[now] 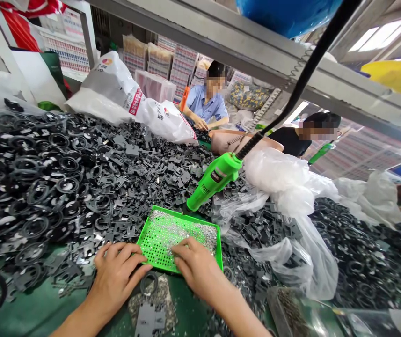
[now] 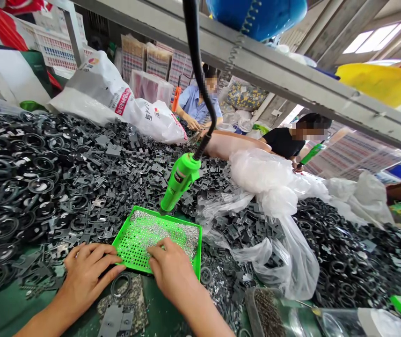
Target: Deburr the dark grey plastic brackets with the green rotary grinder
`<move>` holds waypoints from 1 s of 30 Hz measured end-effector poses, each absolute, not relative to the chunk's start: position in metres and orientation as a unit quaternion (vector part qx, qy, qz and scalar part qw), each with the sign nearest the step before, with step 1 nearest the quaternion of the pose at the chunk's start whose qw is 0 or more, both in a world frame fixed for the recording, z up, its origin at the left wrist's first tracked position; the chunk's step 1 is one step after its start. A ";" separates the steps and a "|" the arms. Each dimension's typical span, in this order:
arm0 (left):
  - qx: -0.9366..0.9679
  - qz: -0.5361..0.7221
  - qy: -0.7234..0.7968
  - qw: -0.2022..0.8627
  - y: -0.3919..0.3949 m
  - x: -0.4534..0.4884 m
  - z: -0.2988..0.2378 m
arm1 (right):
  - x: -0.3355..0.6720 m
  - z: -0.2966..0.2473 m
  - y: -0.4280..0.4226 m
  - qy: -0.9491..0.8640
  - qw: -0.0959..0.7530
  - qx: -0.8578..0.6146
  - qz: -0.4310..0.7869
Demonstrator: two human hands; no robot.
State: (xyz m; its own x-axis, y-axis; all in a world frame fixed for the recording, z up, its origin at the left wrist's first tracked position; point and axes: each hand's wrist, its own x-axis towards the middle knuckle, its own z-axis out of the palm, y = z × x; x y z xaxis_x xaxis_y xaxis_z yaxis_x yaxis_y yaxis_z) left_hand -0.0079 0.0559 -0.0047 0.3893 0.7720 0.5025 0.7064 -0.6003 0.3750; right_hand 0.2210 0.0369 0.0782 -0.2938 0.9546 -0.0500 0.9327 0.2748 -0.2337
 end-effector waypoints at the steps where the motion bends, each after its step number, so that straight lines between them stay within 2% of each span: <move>1: 0.833 0.327 0.443 0.051 0.056 -0.008 -0.004 | 0.216 0.083 0.044 -0.802 0.069 -0.582 0.113; 3: 0.834 0.322 0.445 0.057 0.055 -0.007 0.000 | 0.213 0.089 0.066 -0.797 0.095 -0.590 0.091; 6: 0.828 0.319 0.457 0.067 0.053 -0.006 0.004 | 0.227 0.089 0.098 -0.771 0.087 -0.629 0.050; 14: 0.818 0.336 0.460 0.083 0.053 -0.007 -0.001 | 0.271 0.072 0.107 -0.739 -0.061 -0.671 0.015; 23: 0.791 0.390 0.454 0.122 0.057 -0.012 0.014 | 0.267 0.146 0.077 -0.749 -0.068 -0.659 -0.023; 27: 0.688 0.475 0.509 0.204 0.036 -0.006 0.021 | 0.262 0.167 0.068 -0.741 -0.054 -0.668 -0.032; 30: 0.560 0.530 0.539 0.338 0.016 0.001 0.023 | 0.255 0.175 0.064 -0.729 -0.040 -0.682 -0.046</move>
